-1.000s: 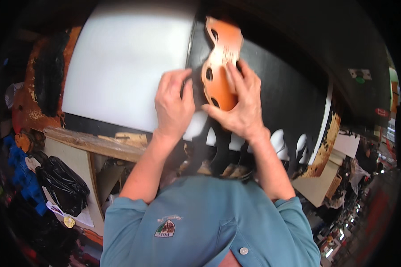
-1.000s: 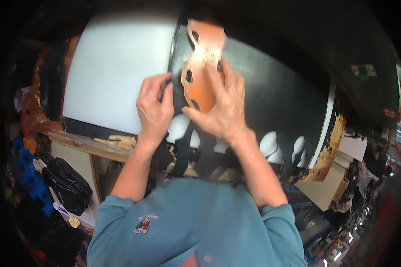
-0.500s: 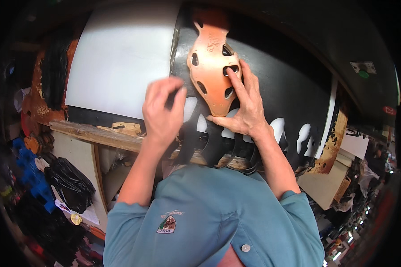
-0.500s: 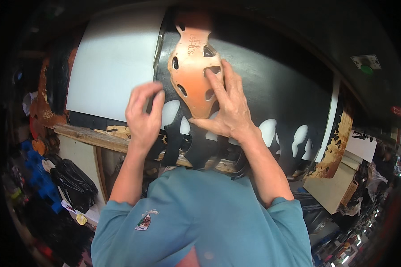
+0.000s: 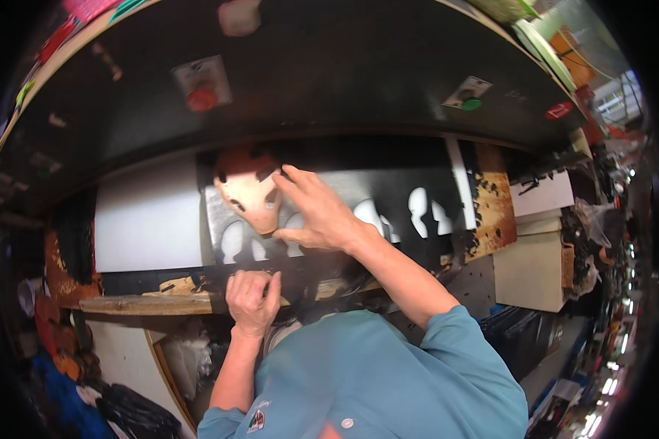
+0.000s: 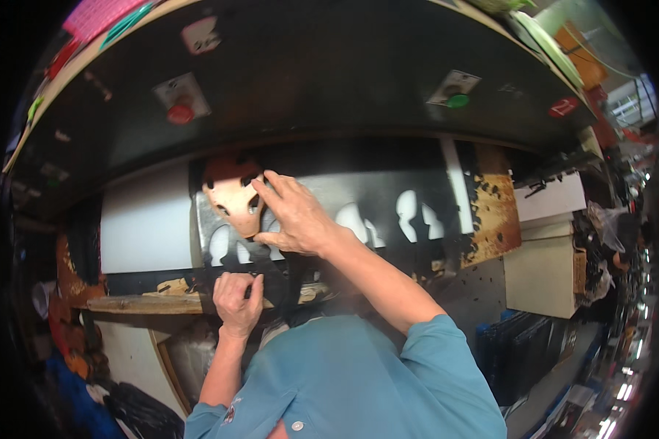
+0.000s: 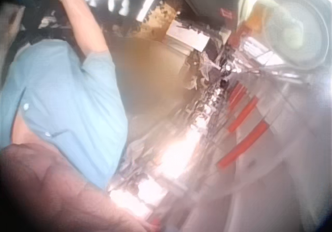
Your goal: The person places a black rubber sheet on a press, aligns an orange template, and repeatedly closes the press to emboss a pattern. After each cycle, the person removes the embossed sheet, peels away excess material, and repeats the process with a new sheet.
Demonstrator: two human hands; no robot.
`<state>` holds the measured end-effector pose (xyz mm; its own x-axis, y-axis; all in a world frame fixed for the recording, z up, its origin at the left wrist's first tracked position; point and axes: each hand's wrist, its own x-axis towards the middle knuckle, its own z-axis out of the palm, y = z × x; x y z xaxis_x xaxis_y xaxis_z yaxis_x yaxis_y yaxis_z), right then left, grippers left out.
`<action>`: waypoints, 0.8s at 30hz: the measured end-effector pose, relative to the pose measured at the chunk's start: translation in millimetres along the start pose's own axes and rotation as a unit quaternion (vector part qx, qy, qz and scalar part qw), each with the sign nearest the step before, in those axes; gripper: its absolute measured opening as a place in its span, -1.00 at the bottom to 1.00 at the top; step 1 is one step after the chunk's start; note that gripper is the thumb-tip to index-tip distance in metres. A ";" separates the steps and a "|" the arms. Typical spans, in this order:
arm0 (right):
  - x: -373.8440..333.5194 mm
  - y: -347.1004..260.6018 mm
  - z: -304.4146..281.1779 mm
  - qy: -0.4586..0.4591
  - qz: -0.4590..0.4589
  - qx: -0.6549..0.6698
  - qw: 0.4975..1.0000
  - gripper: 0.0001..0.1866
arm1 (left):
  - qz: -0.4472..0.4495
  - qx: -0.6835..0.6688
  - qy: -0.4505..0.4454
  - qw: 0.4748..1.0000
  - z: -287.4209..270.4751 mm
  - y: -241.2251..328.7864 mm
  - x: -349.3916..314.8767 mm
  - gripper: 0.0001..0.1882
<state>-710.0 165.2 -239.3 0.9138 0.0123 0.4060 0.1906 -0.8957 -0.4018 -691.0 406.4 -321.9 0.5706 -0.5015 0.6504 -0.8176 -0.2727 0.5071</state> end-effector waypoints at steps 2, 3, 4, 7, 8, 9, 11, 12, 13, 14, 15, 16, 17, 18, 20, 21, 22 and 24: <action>-29.4 3.0 -32.1 0.141 0.036 -0.006 0.989 -0.34 | -0.016 0.011 -0.003 1.000 -1.9 2.1 -2.1 -0.80; -46.4 10.4 -51.5 0.209 0.071 0.001 0.975 -0.67 | -0.024 0.006 0.002 1.000 -1.6 3.7 -2.8 -0.81; -63.3 17.2 -69.3 0.250 0.120 0.021 0.960 -0.83 | -0.051 -0.001 -0.001 0.999 -1.2 4.8 -4.4 -0.81; -89.7 51.3 -119.1 0.431 0.148 0.059 0.888 -0.79 | -0.061 0.024 0.002 0.998 3.8 3.4 -6.1 -0.81; -92.2 61.9 -134.9 0.461 0.125 -0.001 0.879 -0.78 | -0.052 0.036 0.003 0.998 5.0 1.4 -7.5 -0.81; -88.9 72.3 -146.8 0.474 0.111 0.019 0.873 -0.76 | -0.052 0.048 0.008 0.997 6.3 -0.6 -8.6 -0.83; -87.6 82.8 -161.2 0.425 0.150 -0.002 0.893 -0.73 | -0.057 0.060 0.013 0.996 9.0 -5.3 -10.8 -0.83; -89.7 83.3 -161.0 0.419 0.158 -0.050 0.893 -0.71 | -0.069 0.059 0.013 0.996 10.3 -8.0 -10.1 -0.83; -96.7 79.5 -156.4 0.417 0.167 -0.004 0.893 -0.71 | -0.054 0.062 0.023 0.996 12.2 -9.9 -10.4 -0.82; -110.8 71.2 -148.4 0.404 0.194 0.047 0.893 -0.70 | -0.057 0.060 0.022 0.996 13.1 -11.3 -10.0 -0.81; -122.4 63.9 -134.0 0.377 0.217 0.070 0.898 -0.70 | -0.059 0.062 0.027 0.996 14.8 -13.4 -7.8 -0.77; -142.3 52.5 -118.0 0.330 0.268 0.067 0.903 -0.70 | -0.074 0.069 0.023 0.995 15.3 -13.9 -6.5 -0.75; -157.9 43.3 -96.9 0.302 0.319 0.069 0.895 -0.70 | -0.073 0.078 0.023 0.994 16.7 -15.2 -2.4 -0.77; -172.6 33.8 -74.5 0.271 0.338 0.112 0.894 -0.71 | -0.100 0.088 -0.011 0.991 16.8 -14.3 -2.0 -0.80; -170.3 35.8 -38.8 0.221 0.221 -0.020 0.950 -0.81 | -0.068 0.087 0.024 0.994 20.5 -15.8 9.9 -0.80; -172.7 37.7 -31.6 0.218 0.156 -0.088 0.960 -0.81 | -0.100 0.080 0.002 0.992 21.7 -14.5 12.4 -0.73; -170.5 41.3 -25.0 0.180 0.118 -0.150 0.965 -0.80 | -0.101 0.072 0.006 0.992 24.3 -13.7 17.0 -0.71; -168.6 44.5 -19.1 0.174 0.136 -0.140 0.965 -0.80 | -0.110 0.059 0.018 0.992 28.7 -8.7 18.4 -0.65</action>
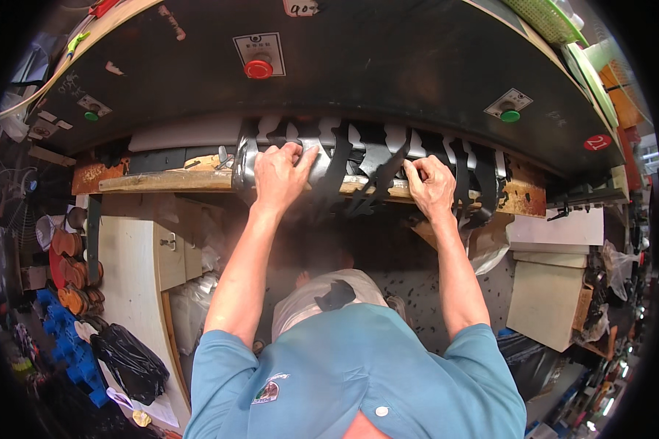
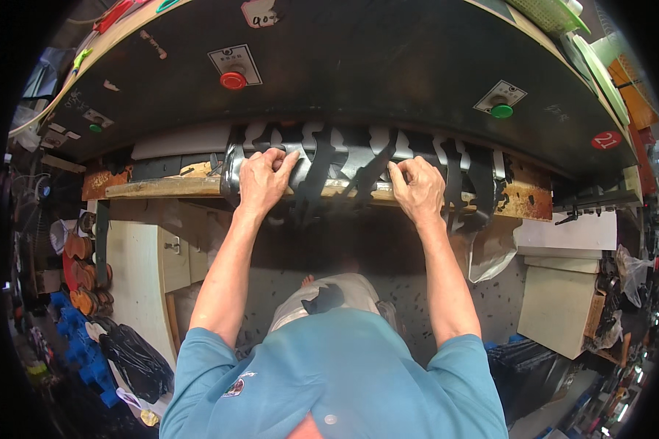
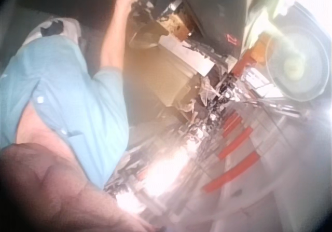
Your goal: The person places a black rubber sheet on a press, aligns an orange template, and repeatedly closes the press to emboss a pattern. After each cycle, the person removes the embossed sheet, peels away excess material, and repeats the process with a new sheet.
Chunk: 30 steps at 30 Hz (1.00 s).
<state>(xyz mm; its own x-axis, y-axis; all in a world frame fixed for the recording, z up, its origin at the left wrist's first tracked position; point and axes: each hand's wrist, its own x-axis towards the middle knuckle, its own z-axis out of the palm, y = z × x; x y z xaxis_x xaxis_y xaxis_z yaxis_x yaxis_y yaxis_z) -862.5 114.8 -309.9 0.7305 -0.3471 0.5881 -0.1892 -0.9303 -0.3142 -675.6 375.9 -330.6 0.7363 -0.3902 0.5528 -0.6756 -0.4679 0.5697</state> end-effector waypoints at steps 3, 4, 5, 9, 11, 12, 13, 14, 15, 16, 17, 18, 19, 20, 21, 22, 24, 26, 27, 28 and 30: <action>2.3 -0.3 -2.8 0.010 -0.005 0.015 1.000 -0.79 | -0.024 0.034 -0.004 0.999 3.3 6.9 -5.2 -0.60; 0.3 -2.2 -4.7 0.018 -0.023 0.025 0.999 -0.78 | -0.050 0.036 -0.018 0.998 3.3 7.9 -8.1 -0.60; 0.9 -2.9 -6.3 0.009 -0.011 0.028 1.000 -0.79 | -0.043 0.032 -0.006 0.999 4.1 8.4 -8.1 -0.61; -1.4 -4.3 -6.5 0.009 0.030 0.045 0.999 -0.78 | -0.050 0.008 -0.006 0.999 5.6 6.6 -8.2 -0.66; -1.4 -1.2 -4.9 -0.011 0.067 0.053 0.996 -0.79 | -0.057 0.015 -0.011 0.998 6.4 6.8 -6.8 -0.67; -0.8 1.1 -4.2 -0.017 0.085 0.057 0.995 -0.79 | -0.055 0.019 -0.013 0.998 6.5 8.0 -5.6 -0.67; -1.9 2.5 -3.7 -0.010 0.082 0.068 0.994 -0.79 | -0.055 0.015 -0.012 0.998 5.9 9.4 -5.5 -0.70; -2.8 4.4 -4.1 -0.015 0.087 0.078 0.993 -0.79 | -0.055 0.012 -0.012 0.998 5.0 11.5 -5.7 -0.71; -4.2 5.2 -4.5 -0.015 0.092 0.089 0.992 -0.79 | -0.055 0.010 -0.012 0.998 3.4 13.9 -6.2 -0.71; -6.3 6.1 -6.3 -0.014 0.086 0.103 0.991 -0.79 | -0.056 0.009 -0.012 0.998 1.5 16.3 -7.7 -0.72; -7.8 6.4 -9.2 -0.019 0.101 0.129 0.986 -0.77 | -0.053 0.004 -0.007 0.999 -0.8 19.0 -9.7 -0.73; -10.0 6.3 -13.3 -0.028 0.140 0.162 0.976 -0.76 | -0.050 0.000 -0.004 0.999 -2.8 21.3 -13.0 -0.74; -10.5 6.6 -19.4 -0.033 0.169 0.199 0.965 -0.74 | -0.049 -0.004 -0.003 0.999 -4.3 23.3 -15.9 -0.74; -11.4 5.8 -25.5 -0.051 0.225 0.230 0.945 -0.72 | -0.048 0.004 -0.006 0.999 -5.1 25.1 -20.2 -0.76; -10.8 6.1 -34.6 -0.070 0.304 0.257 0.915 -0.68 | -0.047 -0.002 -0.001 0.999 -4.6 26.4 -24.3 -0.76; -9.1 4.6 -43.1 -0.059 0.332 0.297 0.893 -0.66 | -0.047 -0.006 0.004 0.999 -3.7 27.9 -28.7 -0.76; -0.4 1.3 -58.5 -0.013 0.415 0.315 0.854 -0.68 | -0.037 -0.058 -0.003 0.998 -0.6 31.5 -37.9 -0.85; 10.8 -10.9 -61.4 0.034 0.318 0.337 0.886 -0.74 | -0.042 -0.059 -0.035 0.997 -2.4 35.3 -48.0 -0.87; 16.9 -21.1 -55.5 0.035 0.299 0.340 0.891 -0.83 | -0.030 -0.053 -0.042 0.997 -5.9 36.1 -52.4 -0.84; 25.6 -32.6 -44.4 -0.005 0.232 0.345 0.909 -0.90 | -0.035 -0.063 -0.076 0.995 -12.0 37.2 -54.9 -0.85; 45.1 -59.2 -13.0 -0.111 0.187 0.311 0.925 -0.56 | -0.059 -0.074 -0.170 0.981 -30.8 35.1 -57.4 -0.84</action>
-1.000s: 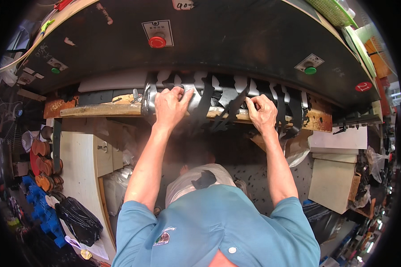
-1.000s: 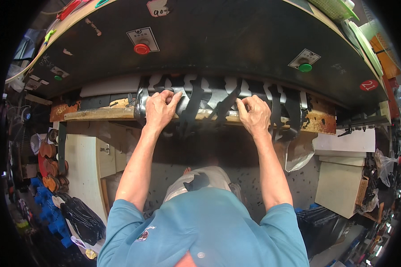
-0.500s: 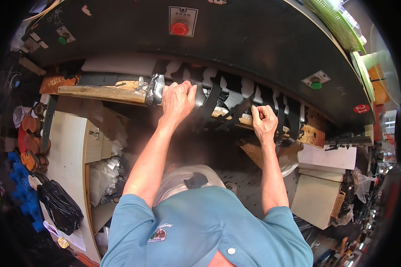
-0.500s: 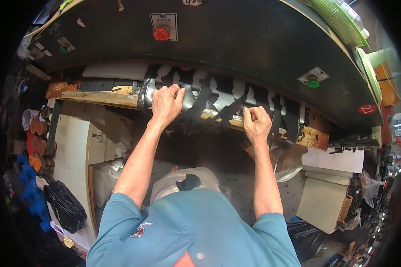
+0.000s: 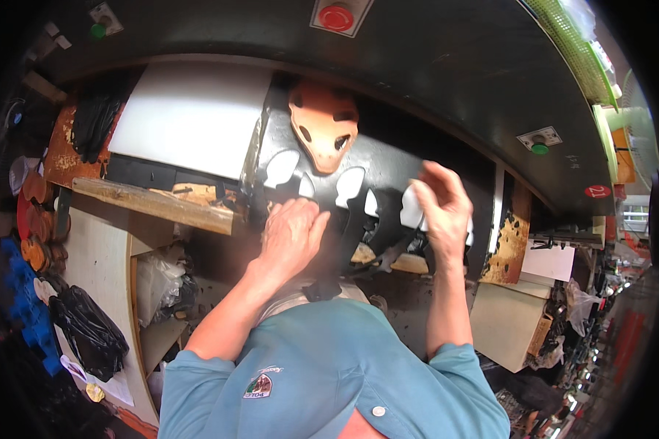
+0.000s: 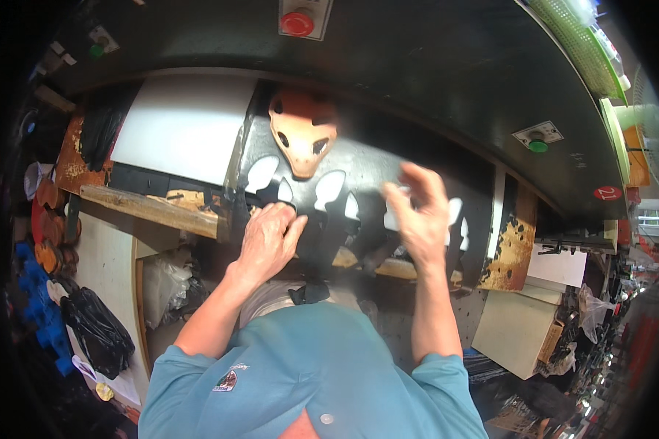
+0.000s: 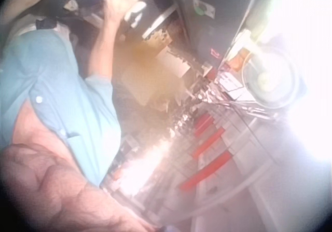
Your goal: The person places a black rubber sheet on a press, aligns an orange template, and repeatedly closes the press to emboss a pattern. After each cycle, the person removes the embossed sheet, peels away excess material, and repeats the process with a new sheet.
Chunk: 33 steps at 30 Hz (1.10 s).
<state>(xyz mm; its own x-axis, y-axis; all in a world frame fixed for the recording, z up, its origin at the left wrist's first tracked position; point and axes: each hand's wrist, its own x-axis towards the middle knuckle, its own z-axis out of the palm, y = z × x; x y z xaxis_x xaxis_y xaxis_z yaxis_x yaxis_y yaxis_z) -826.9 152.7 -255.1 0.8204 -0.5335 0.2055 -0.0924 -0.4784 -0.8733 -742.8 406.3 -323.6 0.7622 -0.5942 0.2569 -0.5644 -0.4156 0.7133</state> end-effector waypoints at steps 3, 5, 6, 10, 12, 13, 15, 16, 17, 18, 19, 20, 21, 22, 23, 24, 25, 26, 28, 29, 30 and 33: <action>30.6 -9.4 75.2 -0.120 -0.027 -0.064 0.990 -0.05 | -0.078 -0.086 -0.104 0.988 -38.3 -17.6 4.6 -0.75; 47.4 -11.9 116.2 -0.200 -0.050 -0.101 0.973 0.13 | -0.060 -0.126 -0.003 0.990 -54.5 -37.3 26.5 -0.81; 50.6 -11.4 133.8 -0.207 -0.039 -0.147 0.966 0.19 | -0.044 -0.124 0.060 0.990 -55.2 -51.7 41.9 -0.82; 66.7 -10.1 182.0 -0.102 -0.082 -0.312 0.941 0.22 | 0.012 0.024 0.090 0.996 -37.0 -91.6 107.5 -0.67; 68.0 -10.0 188.0 -0.080 -0.055 -0.329 0.939 0.26 | 0.034 0.076 0.078 0.993 -24.7 -99.2 115.7 -0.61; 68.1 -10.2 188.0 -0.070 -0.055 -0.331 0.939 0.18 | 0.032 0.088 0.070 0.993 -20.6 -102.1 113.6 -0.60; 72.4 -11.5 174.4 -0.088 -0.035 -0.297 0.950 0.12 | 0.043 0.112 0.062 0.991 -16.2 -103.1 110.2 -0.58; 75.9 -13.3 163.9 -0.102 -0.043 -0.275 0.955 0.09 | 0.038 0.103 0.056 0.992 -17.0 -101.4 109.5 -0.57; 78.6 -14.4 153.7 -0.102 -0.006 -0.207 0.973 0.07 | 0.037 0.100 0.053 0.993 -18.6 -100.2 108.3 -0.55; 84.4 -16.0 140.4 -0.103 0.015 -0.146 0.984 0.14 | 0.040 0.099 0.048 0.993 -21.7 -97.0 108.9 -0.53; 90.9 -16.5 129.0 -0.115 0.058 -0.033 0.991 0.12 | 0.038 0.101 0.049 0.993 -24.7 -93.0 112.3 -0.60; 94.4 -17.8 120.7 -0.127 0.126 0.089 0.980 0.10 | 0.021 0.082 0.048 0.995 -27.9 -88.3 114.2 -0.63; 100.0 -18.1 110.9 -0.130 0.144 0.134 0.972 0.09 | 0.005 0.062 0.046 0.997 -27.7 -79.6 121.7 -0.66; 100.5 -18.5 107.5 -0.113 0.160 0.193 0.961 0.08 | -0.014 0.036 0.050 0.998 -28.3 -72.9 124.5 -0.69; 101.8 -18.0 105.7 -0.118 0.168 0.217 0.954 0.10 | -0.069 -0.116 0.067 0.989 -28.1 -63.2 127.2 -0.72; 101.3 -17.9 104.1 -0.120 0.166 0.216 0.955 0.10 | -0.058 -0.102 0.050 0.992 -24.9 -53.0 129.0 -0.73; 100.2 -17.3 104.6 -0.116 0.166 0.219 0.955 0.10 | -0.044 -0.094 0.049 0.993 -20.6 -43.4 130.3 -0.74; 99.5 -16.8 103.3 -0.126 0.172 0.213 0.954 0.11 | -0.014 -0.082 0.061 0.995 -18.0 -37.2 132.4 -0.74; 99.2 -14.7 100.3 -0.106 0.164 0.242 0.951 0.10 | -0.044 -0.148 0.012 0.988 -12.0 -33.9 136.0 -0.76; 98.9 -12.9 98.5 -0.099 0.164 0.259 0.947 0.10 | -0.045 -0.135 0.019 0.990 -10.3 -37.5 135.4 -0.76; 100.3 -10.9 94.4 -0.094 0.164 0.276 0.942 0.09 | -0.072 -0.121 0.016 0.990 -8.1 -39.5 134.8 -0.76; 103.4 -3.1 83.6 -0.089 0.180 0.301 0.932 0.09 | -0.041 -0.016 0.042 0.998 -3.5 -49.1 128.7 -0.75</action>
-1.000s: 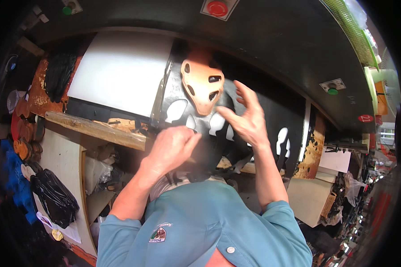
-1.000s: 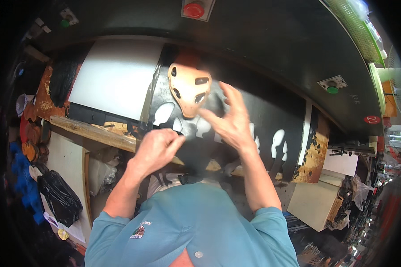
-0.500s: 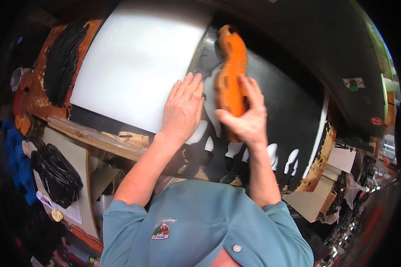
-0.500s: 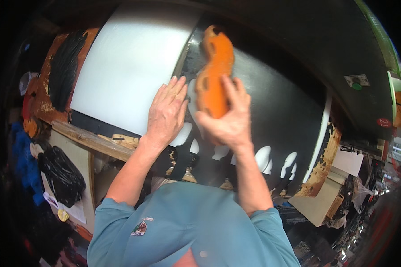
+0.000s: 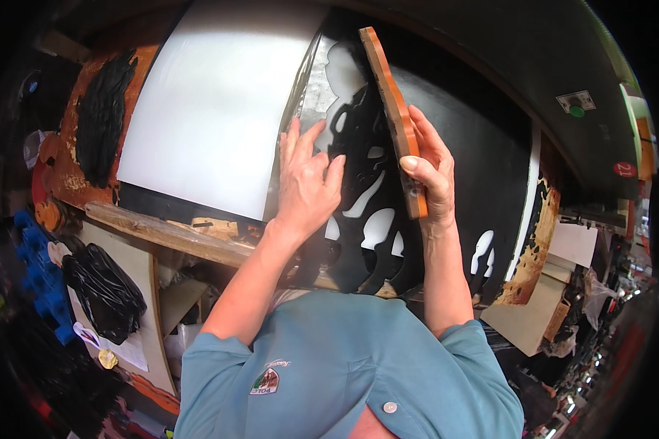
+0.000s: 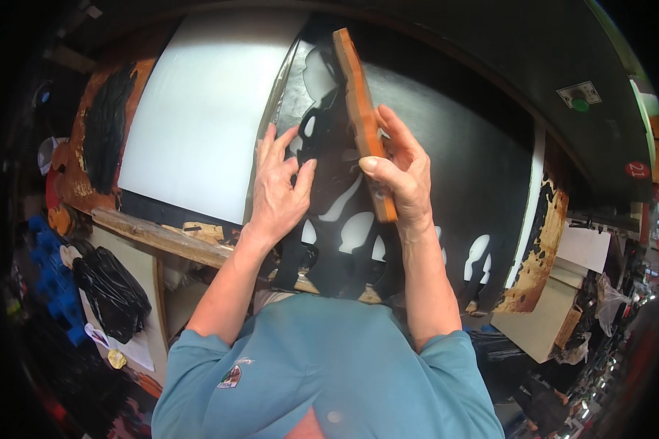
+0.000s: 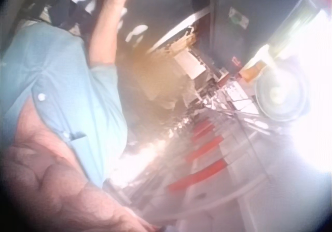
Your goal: The person places a black rubber sheet on a press, aligns an orange template, and repeatedly closes the press to emboss a pattern. After each cycle, the person removes the embossed sheet, peels away excess material, and repeats the process with a new sheet.
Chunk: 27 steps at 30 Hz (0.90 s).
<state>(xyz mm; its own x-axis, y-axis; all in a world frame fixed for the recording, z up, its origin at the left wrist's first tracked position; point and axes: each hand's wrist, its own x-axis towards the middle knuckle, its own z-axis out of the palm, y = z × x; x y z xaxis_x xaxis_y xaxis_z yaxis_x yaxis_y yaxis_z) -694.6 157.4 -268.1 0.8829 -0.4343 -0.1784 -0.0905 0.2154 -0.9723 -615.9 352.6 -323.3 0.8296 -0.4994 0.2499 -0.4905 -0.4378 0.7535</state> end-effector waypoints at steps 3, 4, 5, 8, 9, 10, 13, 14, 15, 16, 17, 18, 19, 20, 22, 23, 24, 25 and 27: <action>1.2 6.8 -6.9 0.000 -0.039 0.045 0.998 0.12 | 0.022 0.050 0.005 0.998 3.0 -4.9 -5.9 -0.73; 1.0 9.8 -8.1 0.004 -0.051 0.056 0.997 0.14 | 0.036 0.059 0.004 0.998 2.9 -4.5 -5.8 -0.72; 0.7 12.7 -8.8 0.006 -0.061 0.066 0.996 0.15 | 0.026 0.053 0.001 0.998 2.5 -4.7 -6.2 -0.72; -0.3 13.8 -13.1 0.008 -0.066 0.097 0.993 0.16 | 0.025 0.050 0.004 0.998 -1.7 -5.6 -5.0 -0.73; -0.6 8.6 -17.9 0.030 -0.079 0.086 0.993 0.16 | 0.038 0.055 -0.002 0.998 -3.1 -4.5 -3.6 -0.77; -1.2 3.9 -21.7 0.042 -0.092 0.066 0.993 0.16 | 0.041 0.055 -0.002 0.998 -4.0 -5.4 -4.3 -0.81; -5.6 -17.5 -39.2 0.075 -0.140 -0.043 0.986 0.14 | 0.022 -0.006 0.041 0.999 -3.0 -5.1 -5.3 -0.80; -9.5 -24.2 -45.2 0.079 -0.139 -0.074 0.984 0.11 | 0.011 -0.037 0.059 0.998 -1.5 -4.1 -5.1 -0.73; -13.6 -27.1 -49.0 0.073 -0.147 -0.107 0.981 0.08 | 0.028 -0.032 0.074 0.996 0.2 -5.1 -5.7 -0.50; -16.6 -30.6 -54.3 0.087 -0.152 -0.123 0.977 0.06 | 0.020 -0.035 0.086 0.995 1.7 -3.4 -4.9 -0.47; -20.4 -29.3 -56.8 0.091 -0.157 -0.143 0.973 0.04 | 0.007 -0.040 0.085 0.996 3.1 -4.1 -5.4 -0.43; -24.9 -26.7 -59.0 0.092 -0.160 -0.162 0.969 0.02 | 0.007 -0.040 0.095 0.995 3.7 -3.5 -4.9 -0.36; -29.2 -21.8 -60.2 0.097 -0.176 -0.233 0.952 0.01 | 0.003 -0.041 0.100 0.994 4.3 -3.6 -5.0 -0.39; -31.4 -15.1 -60.5 0.097 -0.190 -0.302 0.929 0.01 | 0.015 -0.032 0.087 0.996 4.8 -4.2 -4.5 -0.42; -35.6 -0.1 -60.0 0.106 -0.219 -0.417 0.876 0.01 | 0.030 -0.028 0.084 0.996 5.9 -5.4 -3.9 -0.50; -37.7 6.8 -59.8 0.098 -0.219 -0.466 0.851 -0.03 | 0.037 -0.015 0.074 0.996 7.4 -4.6 -3.4 -0.53; -38.1 13.6 -58.4 0.098 -0.236 -0.533 0.807 -0.05 | 0.043 -0.006 0.080 0.996 7.8 -6.3 -3.5 -0.56; -38.3 19.0 -57.2 0.093 -0.245 -0.599 0.757 -0.07 | 0.049 0.001 0.075 0.996 9.1 -5.9 -2.9 -0.59; -39.4 23.9 -57.6 0.098 -0.230 -0.583 0.773 -0.01 | 0.069 0.015 0.082 0.994 11.0 -6.7 -2.5 -0.62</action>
<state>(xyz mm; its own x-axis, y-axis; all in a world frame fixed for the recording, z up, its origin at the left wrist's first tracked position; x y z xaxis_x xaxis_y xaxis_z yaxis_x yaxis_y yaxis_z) -758.1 129.2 -293.0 0.8689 -0.3793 0.3181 -0.2422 -0.8862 -0.3949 -617.6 348.5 -335.6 0.7853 -0.4289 0.4465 -0.6079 -0.3978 0.6871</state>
